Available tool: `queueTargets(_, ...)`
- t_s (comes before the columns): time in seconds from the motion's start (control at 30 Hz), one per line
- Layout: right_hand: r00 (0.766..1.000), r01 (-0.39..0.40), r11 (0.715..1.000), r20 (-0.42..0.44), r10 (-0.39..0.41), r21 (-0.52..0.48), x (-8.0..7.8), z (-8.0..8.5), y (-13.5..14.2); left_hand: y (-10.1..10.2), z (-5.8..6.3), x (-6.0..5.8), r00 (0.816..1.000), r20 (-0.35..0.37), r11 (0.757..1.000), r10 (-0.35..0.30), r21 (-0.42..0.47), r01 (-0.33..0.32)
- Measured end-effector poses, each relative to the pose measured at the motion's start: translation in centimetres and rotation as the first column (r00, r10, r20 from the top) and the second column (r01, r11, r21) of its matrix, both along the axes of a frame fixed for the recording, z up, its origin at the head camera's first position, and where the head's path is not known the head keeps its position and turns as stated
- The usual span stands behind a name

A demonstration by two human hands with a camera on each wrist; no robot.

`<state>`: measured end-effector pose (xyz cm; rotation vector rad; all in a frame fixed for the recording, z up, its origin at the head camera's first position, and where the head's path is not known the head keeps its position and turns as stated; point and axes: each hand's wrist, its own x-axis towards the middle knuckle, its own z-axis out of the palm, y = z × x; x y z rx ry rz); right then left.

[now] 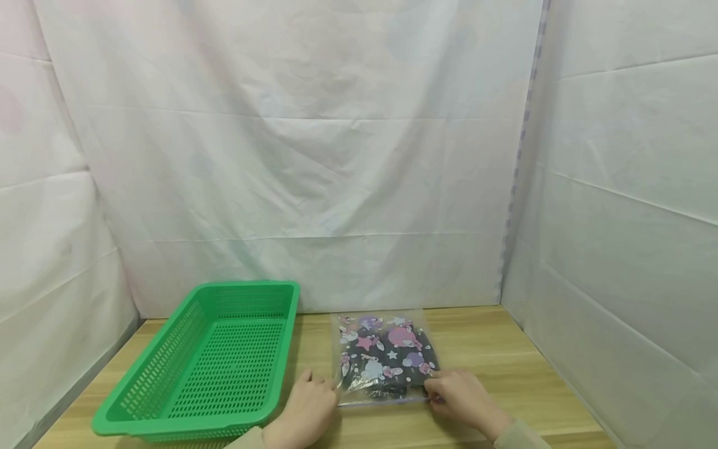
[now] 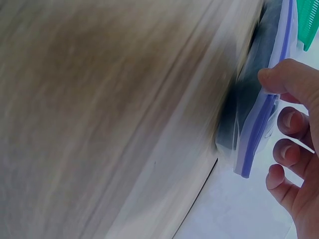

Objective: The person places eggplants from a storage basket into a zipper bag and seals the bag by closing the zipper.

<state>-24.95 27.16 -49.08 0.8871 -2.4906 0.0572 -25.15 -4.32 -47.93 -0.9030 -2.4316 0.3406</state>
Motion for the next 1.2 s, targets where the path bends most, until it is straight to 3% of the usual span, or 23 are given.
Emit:
queueTargets(0.27,0.998,-0.027,1.0,-0.05,0.026,-0.015,-0.1,-0.1,0.4,0.0,-0.1,0.0,1.0,-0.024,1.0,-0.004,-0.005,0.004)
queueTargets(0.53,0.999,-0.035,0.999,0.03,0.035,0.003,0.1,0.0,0.8,0.0,-0.4,0.2,0.999,0.033,0.999,0.035,-0.017,-0.034)
queueTargets(0.97,0.999,-0.044,0.998,-0.026,0.043,-0.047,0.1,0.4,1.7,0.0,-0.3,-0.3,0.999,-0.044,1.0,0.0,-0.018,0.0)
queueTargets(1.2,1.0,-0.006,0.999,-0.01,0.006,-0.035,0.2,0.3,2.4,0.0,-0.3,-0.4,0.999,-0.038,1.0,-0.002,-0.019,0.002)
